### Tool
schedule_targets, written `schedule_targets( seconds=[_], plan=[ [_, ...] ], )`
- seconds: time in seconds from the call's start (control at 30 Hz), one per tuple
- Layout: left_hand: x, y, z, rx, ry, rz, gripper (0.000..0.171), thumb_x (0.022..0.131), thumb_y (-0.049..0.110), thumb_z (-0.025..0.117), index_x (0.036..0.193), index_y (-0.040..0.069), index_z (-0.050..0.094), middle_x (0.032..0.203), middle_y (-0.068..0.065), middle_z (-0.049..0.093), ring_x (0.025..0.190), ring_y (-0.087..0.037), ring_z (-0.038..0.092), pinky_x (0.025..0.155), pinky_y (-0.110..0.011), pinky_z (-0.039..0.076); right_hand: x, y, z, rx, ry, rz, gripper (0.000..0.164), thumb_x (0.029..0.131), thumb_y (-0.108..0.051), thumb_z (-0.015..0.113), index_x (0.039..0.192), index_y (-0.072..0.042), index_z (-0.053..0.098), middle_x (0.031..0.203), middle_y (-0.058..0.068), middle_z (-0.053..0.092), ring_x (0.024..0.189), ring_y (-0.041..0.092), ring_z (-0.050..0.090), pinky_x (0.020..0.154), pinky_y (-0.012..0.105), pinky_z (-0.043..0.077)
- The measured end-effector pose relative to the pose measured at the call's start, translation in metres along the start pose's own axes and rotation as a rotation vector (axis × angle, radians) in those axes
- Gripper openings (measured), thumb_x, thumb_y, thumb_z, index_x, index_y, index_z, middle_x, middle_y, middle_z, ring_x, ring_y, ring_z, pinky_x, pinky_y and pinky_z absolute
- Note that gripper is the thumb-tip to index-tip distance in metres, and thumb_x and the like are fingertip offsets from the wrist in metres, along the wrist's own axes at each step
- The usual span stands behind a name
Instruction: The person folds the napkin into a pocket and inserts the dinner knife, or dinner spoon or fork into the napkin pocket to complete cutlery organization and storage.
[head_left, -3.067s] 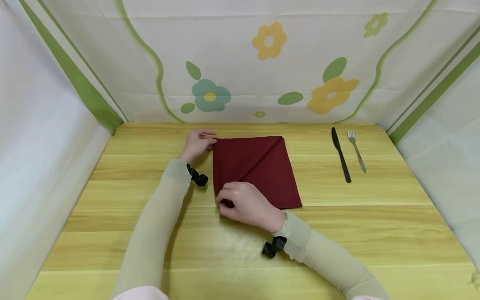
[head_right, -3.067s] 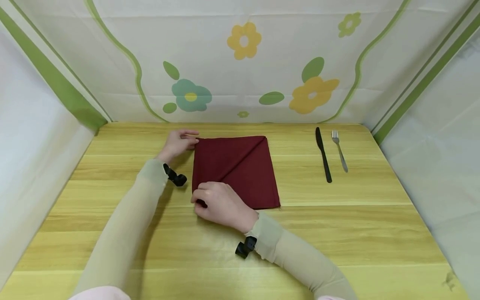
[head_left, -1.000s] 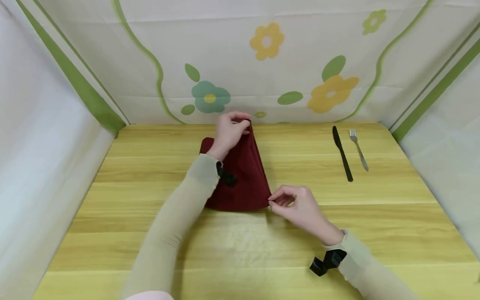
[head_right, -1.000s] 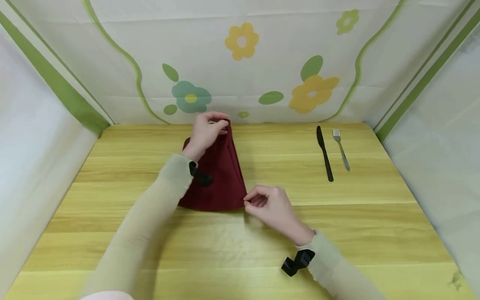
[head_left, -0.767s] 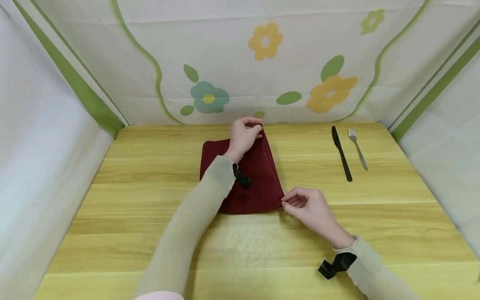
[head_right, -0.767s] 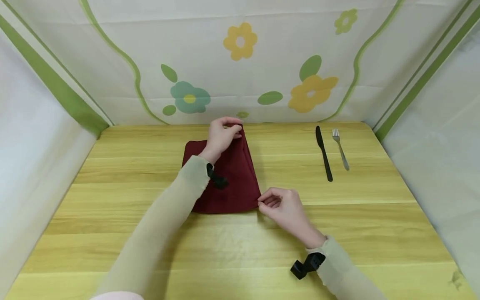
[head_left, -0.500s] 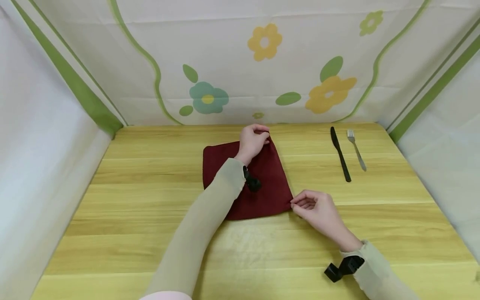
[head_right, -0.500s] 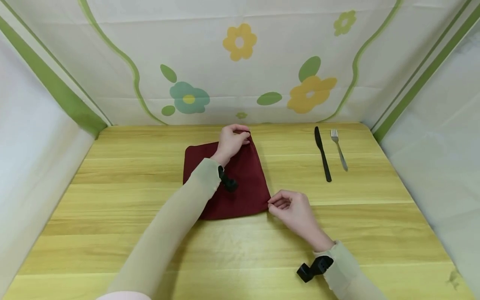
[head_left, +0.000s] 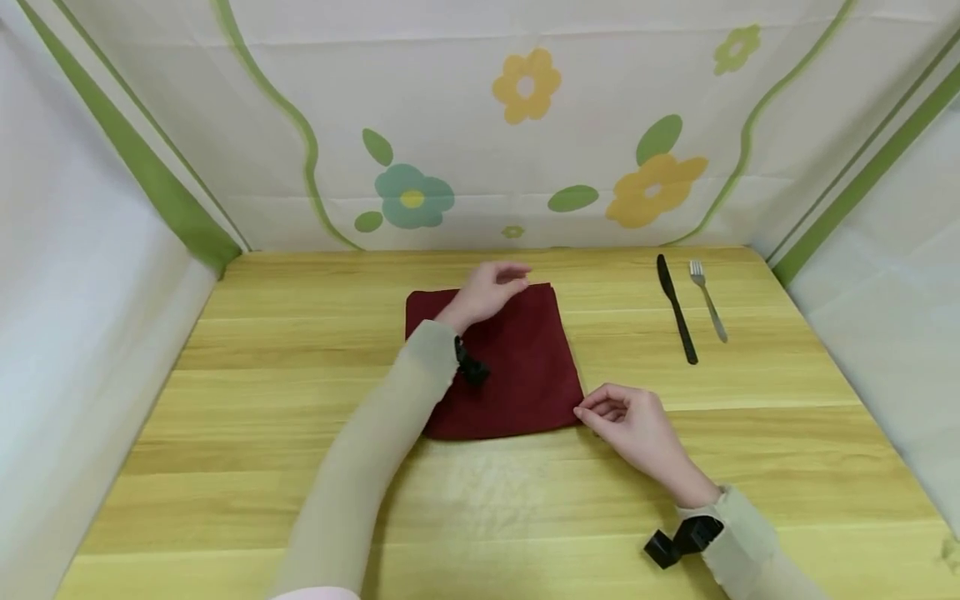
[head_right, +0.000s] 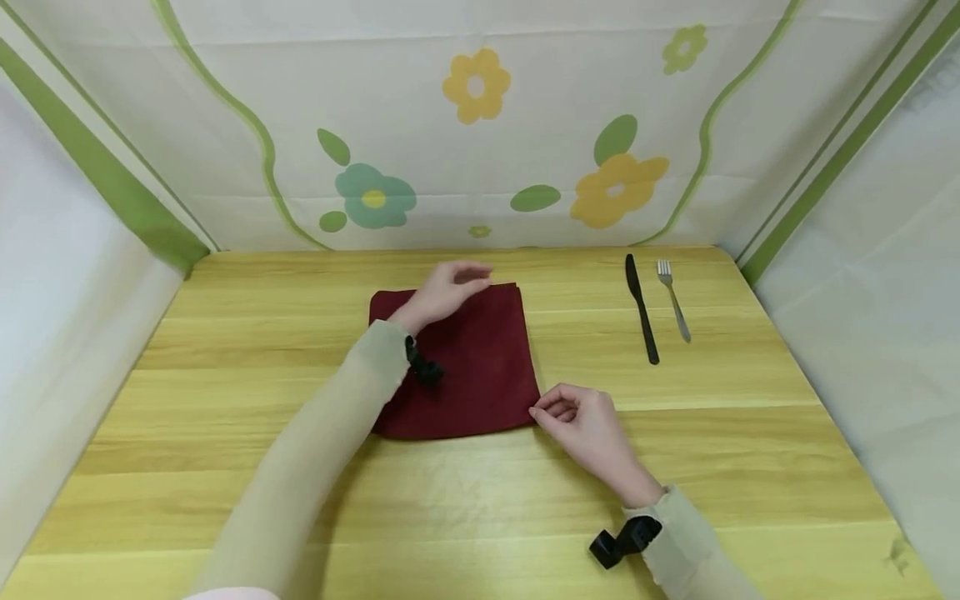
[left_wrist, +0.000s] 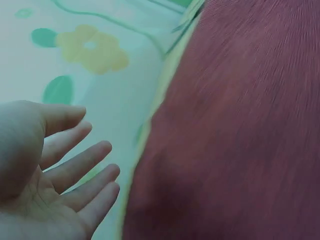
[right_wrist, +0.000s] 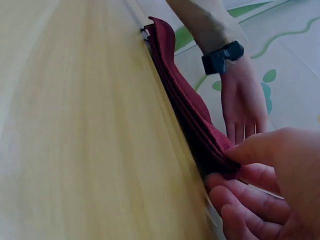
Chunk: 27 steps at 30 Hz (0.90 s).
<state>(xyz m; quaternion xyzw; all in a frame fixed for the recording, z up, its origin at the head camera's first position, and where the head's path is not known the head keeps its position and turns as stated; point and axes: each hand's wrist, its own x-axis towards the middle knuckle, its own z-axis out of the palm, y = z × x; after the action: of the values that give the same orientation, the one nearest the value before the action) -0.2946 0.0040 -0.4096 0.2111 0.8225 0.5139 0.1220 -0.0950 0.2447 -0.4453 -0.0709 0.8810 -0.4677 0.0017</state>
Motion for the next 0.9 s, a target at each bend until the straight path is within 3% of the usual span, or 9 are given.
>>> schedule_targets(
  seconds=[0.13,0.23,0.37,0.43,0.5,0.57,0.67,0.77,0.9],
  plan=[
    [-0.018,-0.005,-0.039,0.049,0.066,0.033,0.037,0.106,0.015,0.058,0.142,0.006,0.060,0.141,-0.013,0.059,0.128,-0.026,0.054,0.104,-0.039,0.045,-0.001,-0.002,-0.003,-0.070,-0.037,-0.020,0.007,0.089,-0.011,0.080,0.089,-0.016,0.075,0.072,-0.009,0.069,0.060,0.012,0.063,0.054,0.027,0.052],
    [-0.038,-0.016,-0.066,0.126,0.102,0.016,0.037,0.106,0.013,0.058,0.142,0.006,0.059,0.143,-0.011,0.057,0.132,-0.028,0.050,0.109,-0.044,0.040,-0.001,-0.004,-0.007,-0.154,-0.080,-0.036,0.007,0.090,-0.019,0.081,0.084,-0.019,0.077,0.065,-0.012,0.064,0.055,0.009,0.057,0.052,0.025,0.048],
    [-0.066,-0.034,-0.087,0.269,0.053,0.021,0.040,0.103,0.014,0.063,0.142,0.006,0.060,0.145,-0.012,0.055,0.137,-0.030,0.045,0.112,-0.048,0.036,0.005,-0.012,-0.015,-0.260,-0.092,-0.063,0.018,0.090,-0.029,0.082,0.074,-0.023,0.075,0.060,-0.013,0.060,0.052,0.008,0.053,0.050,0.026,0.044],
    [-0.082,-0.041,-0.091,0.355,-0.014,0.033,0.046,0.102,0.018,0.066,0.145,0.005,0.057,0.150,-0.016,0.049,0.140,-0.033,0.041,0.114,-0.050,0.034,0.011,-0.016,-0.018,-0.303,-0.063,-0.113,0.016,0.088,-0.027,0.084,0.077,-0.023,0.074,0.067,-0.012,0.063,0.057,0.010,0.055,0.053,0.028,0.046],
    [-0.098,-0.046,-0.090,0.458,-0.082,0.063,0.058,0.100,0.026,0.070,0.149,0.004,0.051,0.156,-0.019,0.040,0.144,-0.036,0.034,0.117,-0.051,0.028,0.019,-0.018,-0.019,-0.342,-0.056,-0.194,0.009,0.087,-0.023,0.085,0.089,-0.019,0.077,0.086,-0.006,0.071,0.074,0.015,0.062,0.064,0.033,0.052],
    [-0.115,-0.047,-0.086,0.556,-0.150,0.085,0.073,0.097,0.039,0.071,0.155,0.004,0.043,0.162,-0.020,0.028,0.148,-0.039,0.025,0.119,-0.052,0.022,0.025,-0.018,-0.018,-0.381,-0.093,-0.280,0.027,0.086,-0.020,0.085,0.111,-0.015,0.077,0.115,0.002,0.071,0.101,0.023,0.064,0.084,0.043,0.053],
    [-0.140,-0.046,-0.078,0.647,-0.240,0.118,0.095,0.091,0.057,0.071,0.160,0.006,0.032,0.167,-0.016,0.016,0.152,-0.038,0.013,0.121,-0.054,0.013,0.031,-0.015,-0.017,-0.428,-0.227,-0.347,0.057,0.089,-0.022,0.083,0.140,-0.009,0.063,0.152,0.009,0.050,0.139,0.036,0.041,0.108,0.058,0.037],
    [-0.159,-0.044,-0.073,0.674,-0.323,0.112,0.110,0.084,0.070,0.069,0.163,0.009,0.023,0.169,-0.012,0.009,0.153,-0.035,0.005,0.121,-0.055,0.008,0.032,-0.010,-0.017,-0.464,-0.321,-0.331,0.067,0.090,-0.026,0.081,0.148,-0.006,0.053,0.159,0.009,0.039,0.148,0.040,0.026,0.114,0.062,0.026],
    [-0.172,-0.047,-0.070,0.693,-0.361,0.110,0.117,0.080,0.073,0.071,0.164,0.011,0.019,0.170,-0.010,0.005,0.154,-0.034,0.002,0.121,-0.057,0.006,0.030,-0.004,-0.019,-0.492,-0.352,-0.301,0.070,0.093,-0.033,0.078,0.151,-0.006,0.050,0.161,0.008,0.037,0.149,0.042,0.022,0.112,0.066,0.025]
  ],
)
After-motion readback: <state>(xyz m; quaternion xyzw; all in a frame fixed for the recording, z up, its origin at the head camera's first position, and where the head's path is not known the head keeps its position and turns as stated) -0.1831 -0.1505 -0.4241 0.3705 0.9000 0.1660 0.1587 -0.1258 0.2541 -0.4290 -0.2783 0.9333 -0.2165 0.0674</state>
